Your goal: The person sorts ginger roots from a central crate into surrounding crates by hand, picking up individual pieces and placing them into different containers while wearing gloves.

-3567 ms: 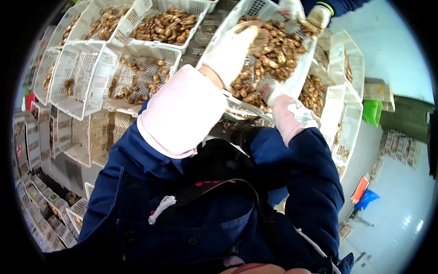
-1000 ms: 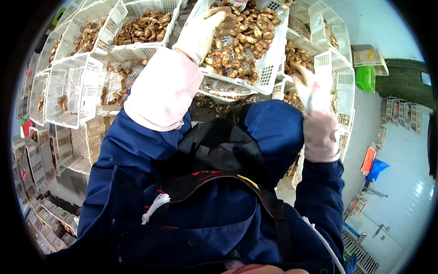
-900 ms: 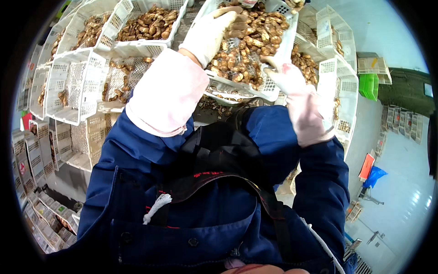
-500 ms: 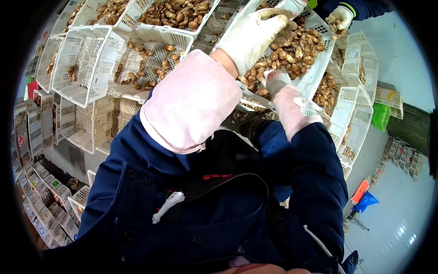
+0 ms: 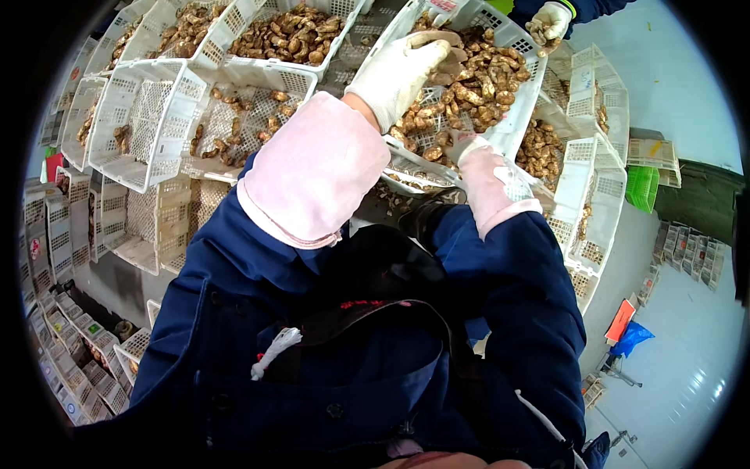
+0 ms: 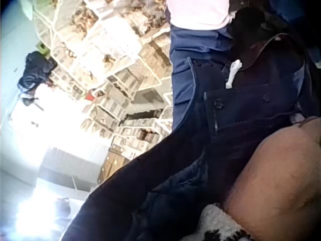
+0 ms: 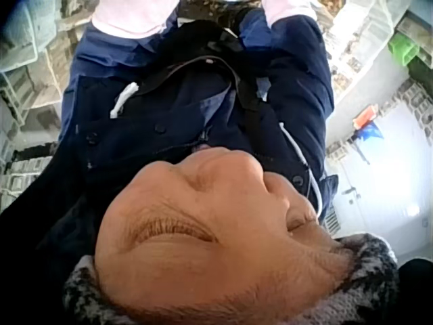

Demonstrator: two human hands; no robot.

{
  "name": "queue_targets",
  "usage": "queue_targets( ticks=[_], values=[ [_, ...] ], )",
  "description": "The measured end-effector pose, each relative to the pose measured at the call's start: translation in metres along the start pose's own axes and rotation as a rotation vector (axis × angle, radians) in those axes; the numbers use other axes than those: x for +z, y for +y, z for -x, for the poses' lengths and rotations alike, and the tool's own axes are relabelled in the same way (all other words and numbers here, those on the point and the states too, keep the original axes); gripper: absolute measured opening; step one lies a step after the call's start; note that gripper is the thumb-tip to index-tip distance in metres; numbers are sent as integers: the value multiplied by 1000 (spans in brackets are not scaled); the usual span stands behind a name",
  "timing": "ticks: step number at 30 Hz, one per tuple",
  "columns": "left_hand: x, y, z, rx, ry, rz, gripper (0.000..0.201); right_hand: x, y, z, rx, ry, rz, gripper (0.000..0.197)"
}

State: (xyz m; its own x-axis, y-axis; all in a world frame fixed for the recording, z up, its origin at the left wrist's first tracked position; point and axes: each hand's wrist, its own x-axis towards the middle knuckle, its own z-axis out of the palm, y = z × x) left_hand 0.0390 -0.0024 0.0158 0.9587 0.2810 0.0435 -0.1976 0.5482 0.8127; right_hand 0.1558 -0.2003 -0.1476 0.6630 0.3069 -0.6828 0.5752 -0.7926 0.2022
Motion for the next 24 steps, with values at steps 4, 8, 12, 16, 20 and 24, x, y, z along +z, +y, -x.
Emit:
queue_targets(
  ticks=[4, 8, 12, 16, 20, 24],
  values=[
    [6, 3, -6, 15, 19, -23, 29, 14, 0, -15, -30, 49, -59, 49],
    [2, 8, -9, 71, 30, -112, 29, -55, -16, 36, -10, 99, -298, 46],
    [5, 13, -13, 15, 68, -195, 27, -90, -9, 73, -112, 544, -645, 50],
    [2, 17, -12, 51, 76, -240, 28, -102, 30, 148, -206, 924, -768, 46],
    [-13, 23, 0, 45, 105, -152, 27, -68, 77, 242, -112, 816, -1428, 44],
    [-13, 14, 5, 7, 69, -128, 27, 70, 145, 294, 431, 561, -971, 44]
  ],
)
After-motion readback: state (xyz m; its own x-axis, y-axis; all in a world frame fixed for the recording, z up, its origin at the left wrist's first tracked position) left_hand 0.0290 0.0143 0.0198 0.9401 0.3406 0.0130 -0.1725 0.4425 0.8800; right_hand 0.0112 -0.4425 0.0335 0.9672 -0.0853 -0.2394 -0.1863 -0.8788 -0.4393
